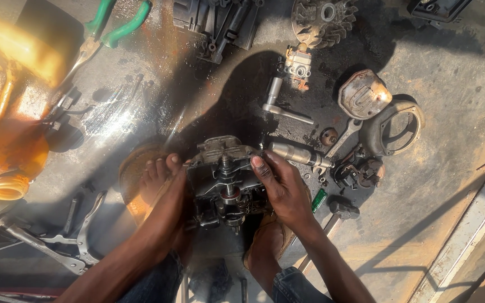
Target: The person is repairing a small engine, likely from a motorcycle or similar vehicle. They use various tools, including a hammer and screwdriver, to disassemble and reassemble engine components. The person carefully handles the parts, ensuring proper alignment and fit.
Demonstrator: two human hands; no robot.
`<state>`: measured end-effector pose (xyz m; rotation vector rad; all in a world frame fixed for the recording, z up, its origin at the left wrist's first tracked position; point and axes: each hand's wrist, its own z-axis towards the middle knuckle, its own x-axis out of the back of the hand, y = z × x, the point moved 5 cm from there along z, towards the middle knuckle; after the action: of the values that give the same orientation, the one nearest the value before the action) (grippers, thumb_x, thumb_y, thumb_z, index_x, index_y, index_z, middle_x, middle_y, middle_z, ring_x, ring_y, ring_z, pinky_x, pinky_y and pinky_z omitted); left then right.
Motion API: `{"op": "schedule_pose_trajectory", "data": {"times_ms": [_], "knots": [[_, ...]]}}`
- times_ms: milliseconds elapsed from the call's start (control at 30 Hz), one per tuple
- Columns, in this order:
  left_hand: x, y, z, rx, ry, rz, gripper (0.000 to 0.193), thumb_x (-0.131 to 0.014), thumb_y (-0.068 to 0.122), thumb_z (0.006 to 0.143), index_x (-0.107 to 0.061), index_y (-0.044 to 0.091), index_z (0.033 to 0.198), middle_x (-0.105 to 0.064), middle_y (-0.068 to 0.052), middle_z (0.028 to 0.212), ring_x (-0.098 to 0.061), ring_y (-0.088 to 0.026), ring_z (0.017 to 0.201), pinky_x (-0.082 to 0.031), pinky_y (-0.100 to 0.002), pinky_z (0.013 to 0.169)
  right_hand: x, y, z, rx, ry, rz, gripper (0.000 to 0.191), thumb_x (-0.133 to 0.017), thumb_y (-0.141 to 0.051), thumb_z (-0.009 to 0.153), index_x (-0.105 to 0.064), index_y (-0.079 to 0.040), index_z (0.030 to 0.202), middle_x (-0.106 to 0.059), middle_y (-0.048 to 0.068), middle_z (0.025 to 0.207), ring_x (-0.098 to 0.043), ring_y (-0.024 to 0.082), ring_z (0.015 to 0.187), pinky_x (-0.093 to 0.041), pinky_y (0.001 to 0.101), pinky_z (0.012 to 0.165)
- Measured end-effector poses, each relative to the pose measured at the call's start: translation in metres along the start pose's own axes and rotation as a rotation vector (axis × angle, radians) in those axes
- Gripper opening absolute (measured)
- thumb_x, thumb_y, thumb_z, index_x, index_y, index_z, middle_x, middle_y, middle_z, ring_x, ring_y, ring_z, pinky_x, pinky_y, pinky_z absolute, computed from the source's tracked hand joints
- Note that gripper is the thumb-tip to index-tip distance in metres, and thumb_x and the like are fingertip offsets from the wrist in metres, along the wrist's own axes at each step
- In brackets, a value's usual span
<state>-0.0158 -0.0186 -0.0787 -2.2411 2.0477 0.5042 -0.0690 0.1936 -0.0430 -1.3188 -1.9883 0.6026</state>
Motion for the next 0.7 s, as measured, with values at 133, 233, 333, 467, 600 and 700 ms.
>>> {"op": "schedule_pose_trajectory", "data": {"times_ms": [133, 233, 333, 467, 600, 700], "knots": [[0.01, -0.003, -0.002, -0.178, 0.122, 0.199, 0.087, -0.031, 0.068, 0.091, -0.026, 0.013, 0.159, -0.037, -0.019, 0.162, -0.038, -0.032, 0.149, -0.032, -0.049, 0.12, 0.001, 0.015, 0.007, -0.024, -0.008, 0.1, 0.054, -0.058, -0.06, 0.095, -0.07, -0.007, 0.091, -0.053, -0.004, 0.07, -0.049, 0.009, 0.068, -0.041, 0.0262, 0.066], [0.013, -0.004, -0.003, -0.211, 0.158, 0.251, 0.09, -0.035, 0.068, 0.089, -0.025, 0.012, 0.159, -0.036, -0.019, 0.162, -0.037, -0.033, 0.149, -0.032, -0.049, 0.12, 0.002, 0.028, 0.005, -0.039, -0.007, 0.043, 0.058, -0.056, -0.062, 0.097, -0.066, -0.006, 0.087, -0.049, -0.003, 0.069, -0.045, 0.01, 0.065, -0.038, 0.0284, 0.064], [0.014, -0.002, -0.004, -0.205, 0.165, 0.282, 0.093, -0.039, 0.068, 0.087, -0.024, 0.012, 0.159, -0.035, -0.02, 0.162, -0.037, -0.033, 0.149, -0.031, -0.049, 0.12, 0.002, 0.034, -0.001, 0.008, -0.025, 0.12, 0.059, -0.055, -0.059, 0.103, -0.067, -0.002, 0.102, -0.054, 0.005, 0.081, -0.051, 0.014, 0.077, -0.044, 0.0315, 0.073], [0.012, 0.001, -0.009, -0.19, 0.155, 0.313, 0.097, -0.044, 0.068, 0.084, -0.022, 0.011, 0.159, -0.034, -0.021, 0.162, -0.036, -0.033, 0.149, -0.031, -0.049, 0.12, 0.006, 0.031, -0.01, 0.06, -0.055, 0.188, 0.059, -0.057, -0.052, 0.099, -0.061, -0.003, 0.132, -0.07, 0.014, 0.115, -0.067, 0.023, 0.115, -0.051, 0.0381, 0.102], [0.005, 0.005, -0.014, -0.152, 0.123, 0.351, 0.101, -0.049, 0.068, 0.081, -0.02, 0.01, 0.159, -0.033, -0.022, 0.162, -0.036, -0.034, 0.15, -0.031, -0.049, 0.121, 0.008, 0.024, -0.015, 0.065, -0.061, 0.24, 0.056, -0.061, -0.041, 0.099, -0.057, -0.003, 0.139, -0.068, 0.016, 0.131, -0.063, 0.027, 0.126, -0.049, 0.0426, 0.108], [0.001, 0.012, -0.018, -0.117, 0.093, 0.379, 0.105, -0.053, 0.068, 0.079, -0.019, 0.009, 0.159, -0.033, -0.023, 0.162, -0.035, -0.034, 0.15, -0.03, -0.05, 0.121, 0.011, 0.021, -0.019, 0.057, -0.024, 0.201, 0.051, -0.063, -0.036, 0.098, -0.057, -0.004, 0.138, -0.069, 0.015, 0.129, -0.066, 0.026, 0.123, -0.053, 0.0416, 0.106]]}}
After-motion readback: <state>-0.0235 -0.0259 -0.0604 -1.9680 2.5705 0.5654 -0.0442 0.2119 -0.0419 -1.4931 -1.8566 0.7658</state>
